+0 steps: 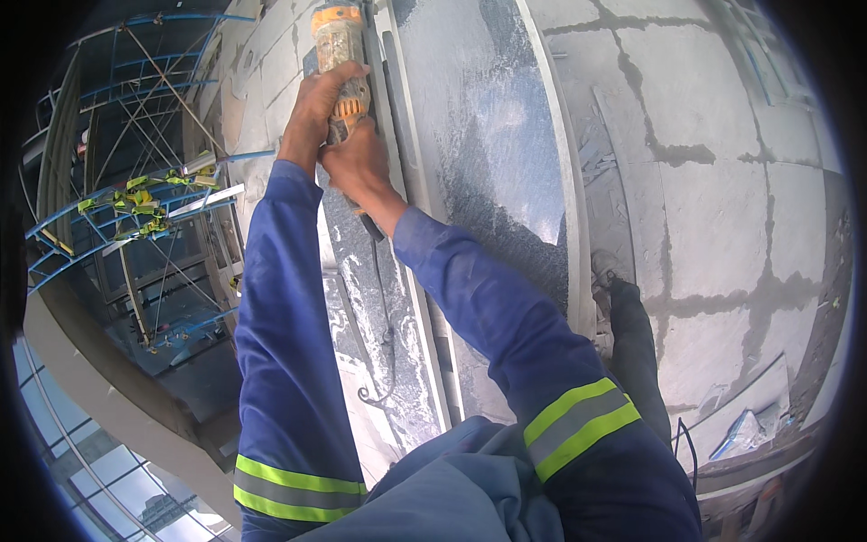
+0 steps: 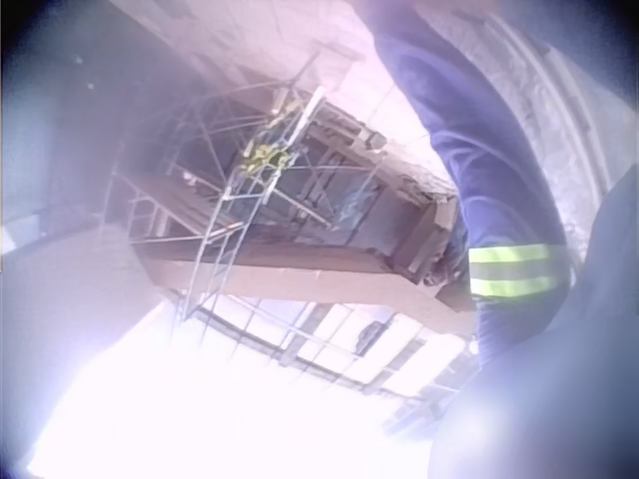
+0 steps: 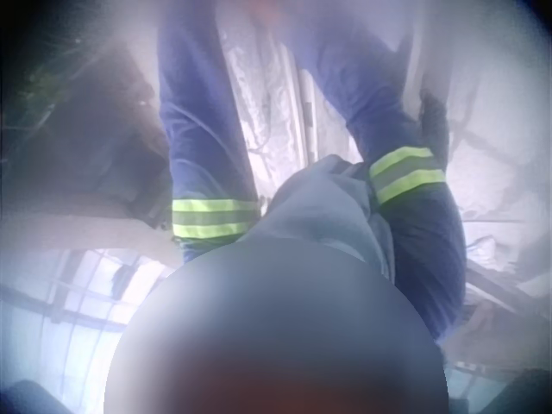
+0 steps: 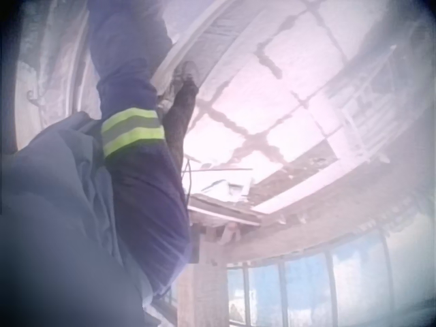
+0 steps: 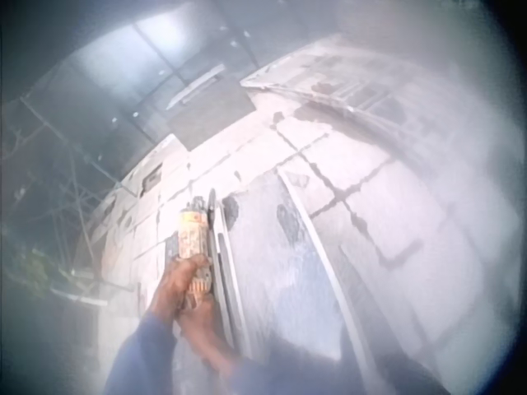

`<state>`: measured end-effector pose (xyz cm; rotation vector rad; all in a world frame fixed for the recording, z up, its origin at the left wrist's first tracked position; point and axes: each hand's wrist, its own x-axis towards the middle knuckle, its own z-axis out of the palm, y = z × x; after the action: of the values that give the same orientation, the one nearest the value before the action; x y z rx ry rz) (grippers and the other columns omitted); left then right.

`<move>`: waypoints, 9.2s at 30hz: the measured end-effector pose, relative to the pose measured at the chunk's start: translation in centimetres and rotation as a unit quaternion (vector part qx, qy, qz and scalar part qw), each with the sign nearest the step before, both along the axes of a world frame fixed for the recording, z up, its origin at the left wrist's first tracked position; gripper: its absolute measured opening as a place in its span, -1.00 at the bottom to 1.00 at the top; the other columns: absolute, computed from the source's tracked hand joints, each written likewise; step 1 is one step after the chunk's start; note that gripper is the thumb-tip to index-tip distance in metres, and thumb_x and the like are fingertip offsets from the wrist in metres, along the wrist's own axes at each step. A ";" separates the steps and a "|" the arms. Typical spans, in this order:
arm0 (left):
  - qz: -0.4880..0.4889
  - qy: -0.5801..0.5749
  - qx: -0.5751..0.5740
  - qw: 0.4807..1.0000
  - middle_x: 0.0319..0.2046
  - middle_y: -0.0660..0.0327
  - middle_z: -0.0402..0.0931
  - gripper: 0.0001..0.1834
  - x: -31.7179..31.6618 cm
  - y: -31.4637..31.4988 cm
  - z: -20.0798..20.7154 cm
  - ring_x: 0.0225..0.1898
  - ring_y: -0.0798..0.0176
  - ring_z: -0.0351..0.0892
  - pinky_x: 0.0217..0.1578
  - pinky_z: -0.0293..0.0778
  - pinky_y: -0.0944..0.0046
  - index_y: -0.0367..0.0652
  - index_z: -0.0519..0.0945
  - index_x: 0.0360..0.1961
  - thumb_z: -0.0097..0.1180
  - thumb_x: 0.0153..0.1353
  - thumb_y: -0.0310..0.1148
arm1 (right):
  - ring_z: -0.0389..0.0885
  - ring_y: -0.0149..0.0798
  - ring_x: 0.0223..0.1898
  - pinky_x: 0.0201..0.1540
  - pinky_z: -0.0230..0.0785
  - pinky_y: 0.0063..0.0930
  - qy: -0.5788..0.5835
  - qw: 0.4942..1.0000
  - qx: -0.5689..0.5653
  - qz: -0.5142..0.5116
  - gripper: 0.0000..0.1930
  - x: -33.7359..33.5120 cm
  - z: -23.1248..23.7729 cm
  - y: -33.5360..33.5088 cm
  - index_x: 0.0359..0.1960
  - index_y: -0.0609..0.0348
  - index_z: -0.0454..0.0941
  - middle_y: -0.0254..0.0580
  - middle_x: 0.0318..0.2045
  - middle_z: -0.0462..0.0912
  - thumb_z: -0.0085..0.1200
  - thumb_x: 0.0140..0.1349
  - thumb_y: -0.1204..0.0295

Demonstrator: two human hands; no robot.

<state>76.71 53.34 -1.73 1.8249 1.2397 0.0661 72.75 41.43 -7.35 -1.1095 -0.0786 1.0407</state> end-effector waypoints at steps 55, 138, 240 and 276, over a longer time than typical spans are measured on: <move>0.001 -0.005 0.000 1.000 -0.14 0.00 0.81 -0.29 -0.1 0.0 -0.2 -0.28 0.07 0.84 -0.23 0.78 0.07 -0.46 0.73 0.21 0.66 0.14 -0.20 | 0.73 -0.22 -0.61 -0.62 0.47 -0.26 0.011 0.999 -0.015 -0.026 -0.85 -0.2 0.9 -0.4 -0.16 0.35 0.66 -0.11 -0.46 0.75 0.40 0.35 0.58; -0.011 0.001 -0.010 1.000 -0.12 -0.02 0.81 -0.27 0.1 -0.6 0.4 -0.26 0.06 0.85 -0.20 0.79 0.05 -0.48 0.73 0.21 0.67 0.14 -0.18 | 0.92 0.00 -0.40 -0.46 0.73 -0.19 0.022 0.999 -0.001 0.029 -0.38 0.6 0.6 -1.1 0.18 0.59 0.45 0.27 -0.18 0.82 0.53 0.28 0.42; -0.009 0.019 -0.017 1.000 -0.07 -0.03 0.81 -0.23 -0.2 -0.9 0.6 -0.22 0.04 0.85 -0.16 0.80 0.03 -0.48 0.71 0.27 0.67 0.16 -0.17 | 0.87 -0.04 -0.44 -0.46 0.68 -0.20 0.019 1.000 -0.008 0.020 -0.53 0.2 0.7 -1.3 0.09 0.53 0.52 0.17 -0.25 0.80 0.47 0.28 0.50; -0.004 0.019 -0.021 1.000 -0.03 -0.05 0.80 -0.22 -0.2 -1.0 0.3 -0.17 0.03 0.85 -0.14 0.78 0.02 -0.48 0.69 0.31 0.65 0.19 -0.15 | 0.92 0.01 -0.35 -0.38 0.77 -0.20 0.033 0.998 -0.002 0.049 -0.38 0.6 0.6 -1.6 0.23 0.60 0.46 0.26 -0.13 0.81 0.50 0.30 0.43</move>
<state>76.48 52.35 -1.39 1.8030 1.2506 0.0011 73.35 39.80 -6.78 -1.0818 -0.0782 1.1653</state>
